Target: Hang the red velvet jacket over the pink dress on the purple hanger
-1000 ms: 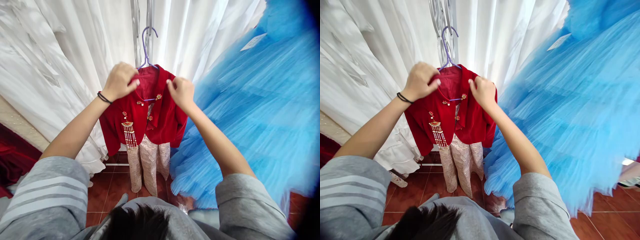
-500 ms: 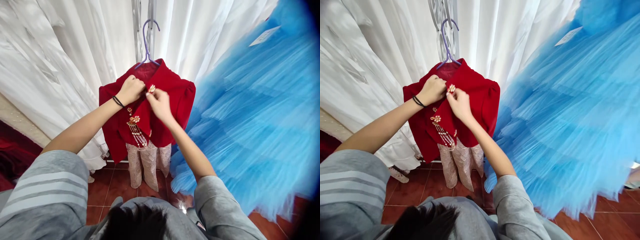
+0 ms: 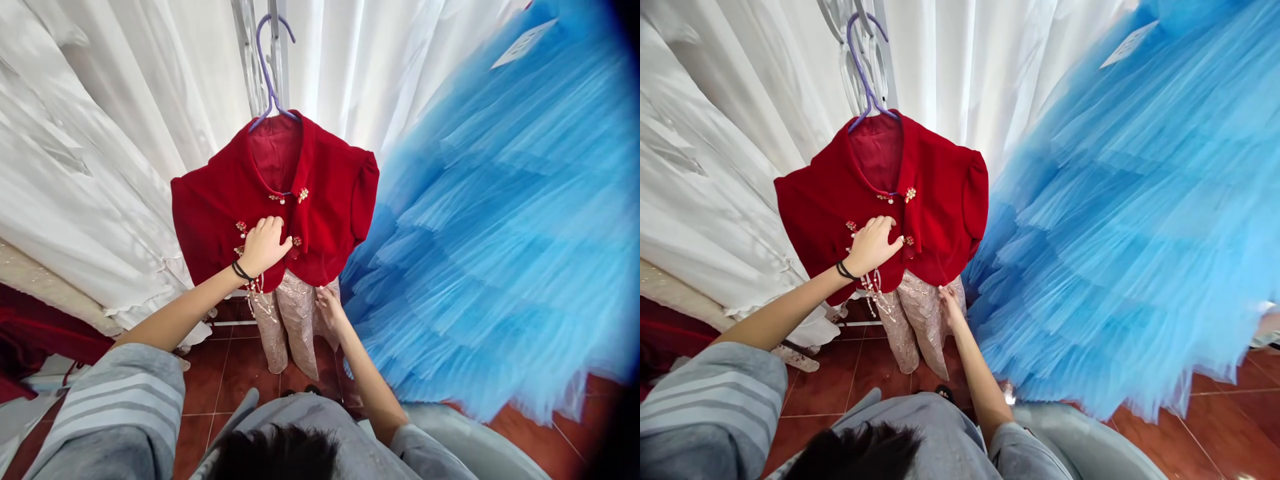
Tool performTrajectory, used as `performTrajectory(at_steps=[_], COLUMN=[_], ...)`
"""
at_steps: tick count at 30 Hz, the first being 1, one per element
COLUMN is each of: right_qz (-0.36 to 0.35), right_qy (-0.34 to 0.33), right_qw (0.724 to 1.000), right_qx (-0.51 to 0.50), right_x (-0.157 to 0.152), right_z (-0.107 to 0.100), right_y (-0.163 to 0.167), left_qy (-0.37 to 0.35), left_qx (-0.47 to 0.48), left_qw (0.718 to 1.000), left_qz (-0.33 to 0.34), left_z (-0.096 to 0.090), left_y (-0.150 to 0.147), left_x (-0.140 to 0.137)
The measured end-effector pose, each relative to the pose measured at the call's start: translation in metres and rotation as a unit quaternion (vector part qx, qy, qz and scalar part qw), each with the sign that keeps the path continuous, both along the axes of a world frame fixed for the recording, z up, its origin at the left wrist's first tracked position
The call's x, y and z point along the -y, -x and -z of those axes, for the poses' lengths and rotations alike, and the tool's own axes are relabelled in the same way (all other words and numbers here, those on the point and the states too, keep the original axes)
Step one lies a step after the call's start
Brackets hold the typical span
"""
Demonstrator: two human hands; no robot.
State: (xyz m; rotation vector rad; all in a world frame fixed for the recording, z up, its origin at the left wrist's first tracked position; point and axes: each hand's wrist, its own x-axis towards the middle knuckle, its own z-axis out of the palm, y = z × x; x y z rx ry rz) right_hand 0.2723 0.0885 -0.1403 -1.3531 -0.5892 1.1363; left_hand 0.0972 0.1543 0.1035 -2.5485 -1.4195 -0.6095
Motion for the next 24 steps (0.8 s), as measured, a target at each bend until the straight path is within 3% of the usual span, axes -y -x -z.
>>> performTrajectory(at_steps=[4, 7, 11, 13, 15, 18, 21, 24], right_qz=[-0.011, -0.057, -0.130, -0.135, -0.150, -0.178, -0.159, -0.137], right_qy=[-0.053, -0.080, -0.095, -0.101, -0.055, 0.049, 0.106, 0.137], right_qw=[0.989, 0.966, 0.958, 0.970, 0.987, 0.969, 0.942, 0.905], right_qx=[-0.137, -0.238, -0.237, -0.174, -0.035, 0.162, 0.277, 0.378], right_x=[-0.013, -0.002, 0.027, 0.035, 0.033, 0.016, 0.002, 0.008], right_z=[-0.015, -0.026, -0.022, -0.014, -0.007, -0.009, -0.033, -0.079], right_y=[-0.006, 0.012, 0.035, 0.043, 0.048, 0.049, 0.035, 0.010], left_qy=[0.097, 0.078, 0.080, 0.133, 0.163, 0.084, 0.004, -0.027], left_qx=[0.057, 0.063, 0.044, 0.106, 0.182, 0.179, 0.107, 0.166], left_qw=[0.993, 0.995, 0.996, 0.984, 0.965, 0.980, 0.991, 0.985], left_qz=[0.018, -0.010, -0.016, 0.050, 0.099, 0.011, -0.076, -0.028], left_z=[-0.005, -0.009, -0.018, -0.031, -0.046, -0.056, -0.045, -0.022], left_y=[-0.009, -0.024, -0.018, 0.006, 0.035, 0.061, 0.064, 0.068], left_x=[0.005, 0.010, 0.009, 0.005, -0.003, -0.017, -0.027, -0.024])
